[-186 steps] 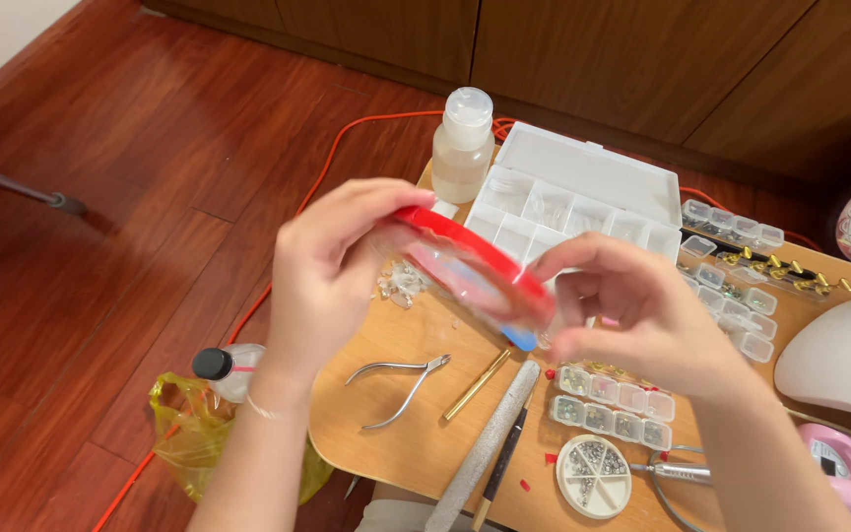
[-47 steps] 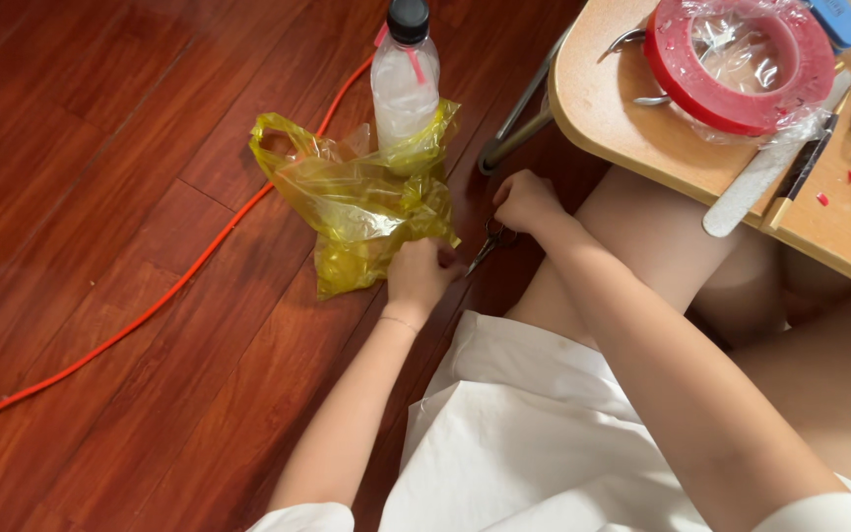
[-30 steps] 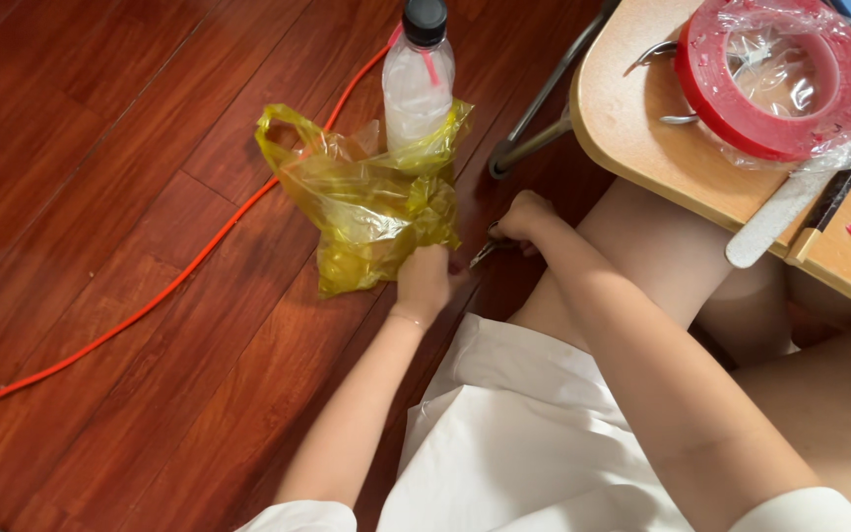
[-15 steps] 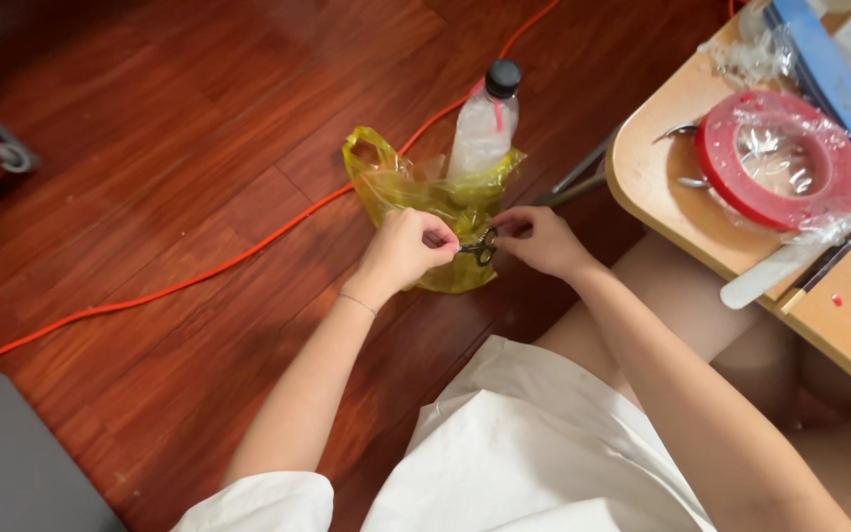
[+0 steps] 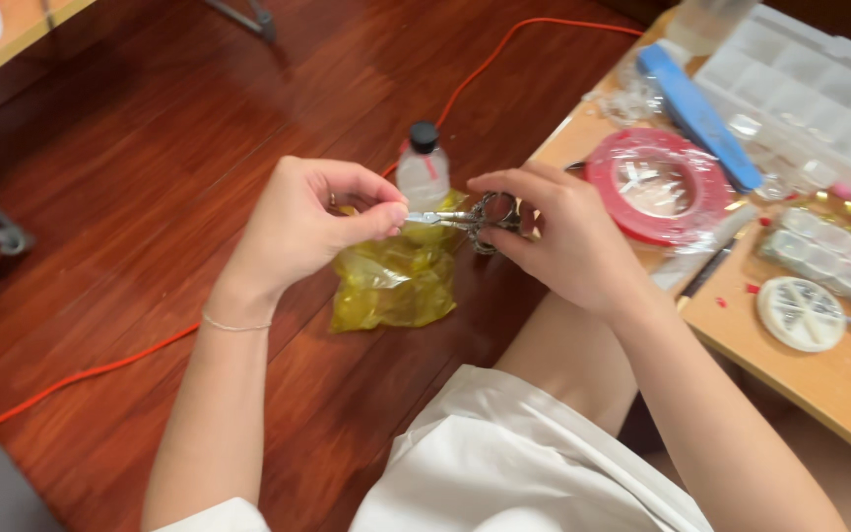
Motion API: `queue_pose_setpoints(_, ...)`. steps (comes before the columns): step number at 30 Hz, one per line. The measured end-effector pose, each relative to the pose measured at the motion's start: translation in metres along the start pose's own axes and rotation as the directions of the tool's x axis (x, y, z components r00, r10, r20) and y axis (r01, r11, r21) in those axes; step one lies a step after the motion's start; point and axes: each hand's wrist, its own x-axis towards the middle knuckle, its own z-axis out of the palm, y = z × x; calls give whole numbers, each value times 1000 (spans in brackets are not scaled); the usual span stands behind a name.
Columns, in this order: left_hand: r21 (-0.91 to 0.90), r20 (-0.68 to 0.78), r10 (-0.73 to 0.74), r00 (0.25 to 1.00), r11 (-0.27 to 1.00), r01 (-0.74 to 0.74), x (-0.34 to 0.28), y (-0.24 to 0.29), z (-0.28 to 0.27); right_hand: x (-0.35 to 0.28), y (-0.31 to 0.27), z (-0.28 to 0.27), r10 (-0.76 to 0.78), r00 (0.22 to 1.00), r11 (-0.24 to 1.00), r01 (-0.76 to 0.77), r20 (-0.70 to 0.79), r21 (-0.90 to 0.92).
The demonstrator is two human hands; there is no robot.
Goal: The person unrolls a roll of red tape and uses scissors to cut several small pieces. The cut pieces are placed on the table among other craft supplies.
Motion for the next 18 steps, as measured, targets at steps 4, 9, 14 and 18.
queue_pose_setpoints(4, 49, 56, -4, 998, 999, 1, 27, 42, 33, -25, 0, -52, 64, 996, 983, -74, -67, -166)
queue_pose_setpoints(9, -55, 220, 54, 974, 998, -43, 79, 59, 86, -62, 30, -101, -28, 966, 974, -31, -255, -226)
queue_pose_setpoints(14, -66, 350, 96, 932, 995, -78, 125, 73, 141, -89, 59, -134, -7, 925, 944, -120, -381, -308)
queue_pose_setpoints(18, -44, 442, 168, 881, 985, -165, 154, 82, 179, -104, 89, -155, -89, 888, 865, -156, -451, -477)
